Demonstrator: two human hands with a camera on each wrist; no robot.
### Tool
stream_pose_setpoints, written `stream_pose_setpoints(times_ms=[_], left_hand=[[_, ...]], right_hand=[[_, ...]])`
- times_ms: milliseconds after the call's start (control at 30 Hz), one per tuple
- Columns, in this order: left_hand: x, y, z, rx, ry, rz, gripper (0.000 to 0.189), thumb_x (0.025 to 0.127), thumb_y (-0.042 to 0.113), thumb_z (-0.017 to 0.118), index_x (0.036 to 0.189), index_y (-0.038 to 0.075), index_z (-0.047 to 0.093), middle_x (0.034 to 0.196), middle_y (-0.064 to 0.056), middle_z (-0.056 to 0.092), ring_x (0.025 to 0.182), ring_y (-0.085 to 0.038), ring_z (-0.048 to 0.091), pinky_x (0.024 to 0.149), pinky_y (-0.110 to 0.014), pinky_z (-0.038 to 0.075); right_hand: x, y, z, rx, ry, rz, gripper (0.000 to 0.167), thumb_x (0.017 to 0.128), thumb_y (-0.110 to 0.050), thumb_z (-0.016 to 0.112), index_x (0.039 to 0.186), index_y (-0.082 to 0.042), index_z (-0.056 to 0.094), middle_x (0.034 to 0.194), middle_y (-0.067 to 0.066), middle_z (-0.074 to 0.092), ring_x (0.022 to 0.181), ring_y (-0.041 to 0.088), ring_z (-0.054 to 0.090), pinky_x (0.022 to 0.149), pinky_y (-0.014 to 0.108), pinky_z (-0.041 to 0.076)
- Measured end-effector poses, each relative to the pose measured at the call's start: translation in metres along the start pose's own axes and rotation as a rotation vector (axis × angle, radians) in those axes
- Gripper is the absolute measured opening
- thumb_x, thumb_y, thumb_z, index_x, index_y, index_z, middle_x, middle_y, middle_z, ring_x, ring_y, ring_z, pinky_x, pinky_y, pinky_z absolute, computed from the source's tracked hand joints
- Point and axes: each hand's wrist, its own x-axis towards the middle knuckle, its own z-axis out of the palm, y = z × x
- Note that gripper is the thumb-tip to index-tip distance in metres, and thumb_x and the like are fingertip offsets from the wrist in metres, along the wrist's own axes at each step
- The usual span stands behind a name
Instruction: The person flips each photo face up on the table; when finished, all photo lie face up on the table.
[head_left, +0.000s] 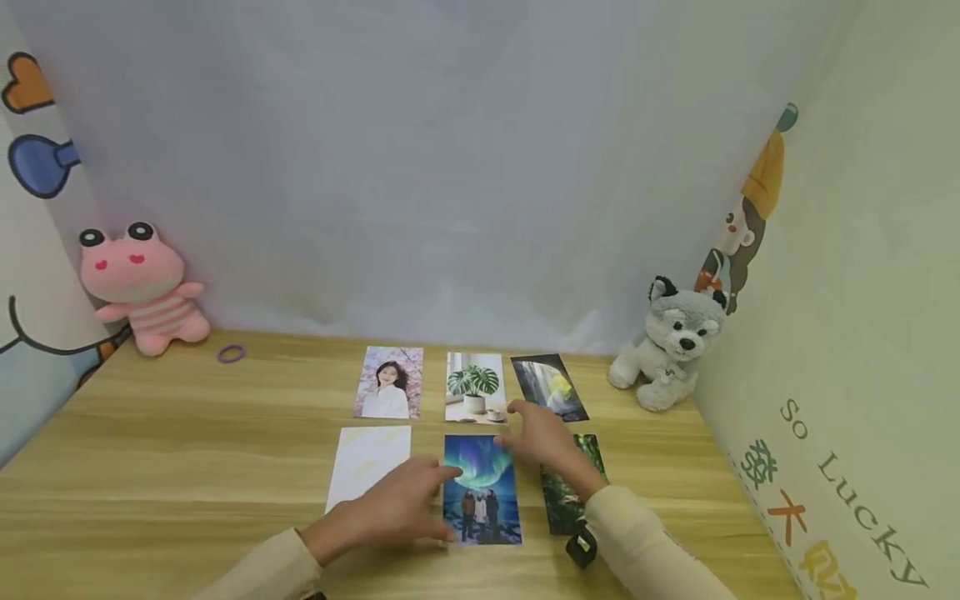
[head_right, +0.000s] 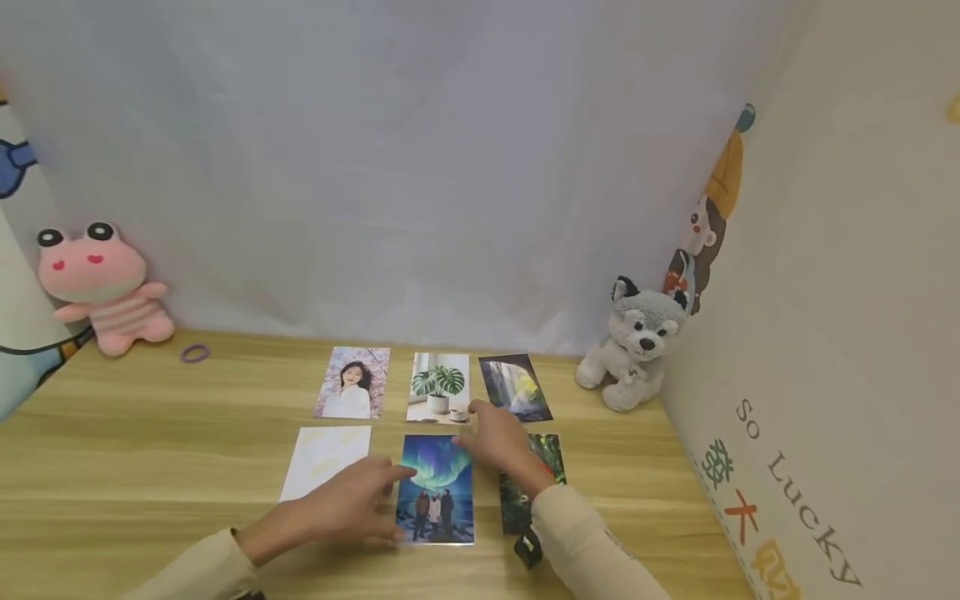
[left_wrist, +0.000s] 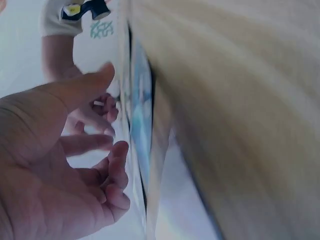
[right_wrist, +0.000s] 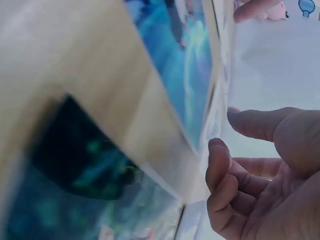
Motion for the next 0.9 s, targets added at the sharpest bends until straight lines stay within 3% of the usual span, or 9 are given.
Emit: stream_pose_setpoints(times_ms=[100,233,367,533,733,900], left_hand=[[-0.007,-0.013,-0.014,-0.035,-0.005,0.018,0.081,0.074,0.037,0.088,0.14,0.005,0.055,0.099,-0.003,0.055,0.087,-0.014,0.047,0.069,-0.029,0.04],[-0.024,-0.036,-0.026,0.007,0.058,0.009,0.079,0.073,0.041,0.088,0.139,0.01,0.058,0.11,-0.005,0.055,0.095,-0.018,0.046,0.074,-0.034,0.039],[-0.041,-0.057,-0.031,0.046,0.118,-0.041,0.077,0.068,0.042,0.09,0.133,0.011,0.063,0.122,-0.011,0.056,0.108,-0.029,0.051,0.084,-0.046,0.045],[-0.059,-0.073,-0.037,0.082,0.117,-0.116,0.085,0.059,0.04,0.094,0.133,0.012,0.062,0.139,-0.026,0.048,0.128,-0.05,0.045,0.092,-0.07,0.042],[-0.073,-0.083,-0.037,0.12,0.081,-0.139,0.094,0.053,0.046,0.095,0.134,0.013,0.061,0.144,-0.031,0.043,0.131,-0.056,0.039,0.093,-0.074,0.039],[-0.076,-0.086,-0.032,0.13,0.072,-0.165,0.093,0.054,0.046,0.094,0.134,0.013,0.062,0.146,-0.03,0.043,0.132,-0.055,0.039,0.094,-0.074,0.037]], right_hand=[[0.004,-0.002,-0.004,0.077,0.0,-0.063,0.045,0.09,-0.028,0.074,0.127,-0.005,0.063,0.096,0.014,0.072,0.073,0.024,0.065,0.065,0.04,0.053],[0.01,-0.01,-0.003,0.211,-0.067,-0.191,0.038,0.093,-0.019,0.071,0.125,-0.001,0.064,0.071,0.006,0.064,0.057,0.014,0.054,0.054,0.03,0.045],[0.015,-0.024,0.004,0.238,-0.107,-0.285,0.04,0.093,-0.019,0.071,0.127,0.0,0.063,0.081,0.004,0.068,0.068,0.013,0.062,0.062,0.029,0.05],[0.023,-0.046,0.014,0.26,-0.146,-0.332,0.043,0.09,-0.015,0.073,0.13,-0.001,0.062,0.099,0.01,0.072,0.089,0.023,0.069,0.076,0.035,0.056],[0.032,-0.068,0.029,0.249,-0.233,-0.368,0.048,0.087,-0.012,0.076,0.133,-0.003,0.061,0.114,0.016,0.07,0.106,0.029,0.068,0.087,0.036,0.056],[0.035,-0.083,0.04,0.226,-0.266,-0.344,0.051,0.085,-0.011,0.077,0.133,-0.005,0.061,0.118,0.016,0.069,0.106,0.027,0.067,0.086,0.034,0.056]])
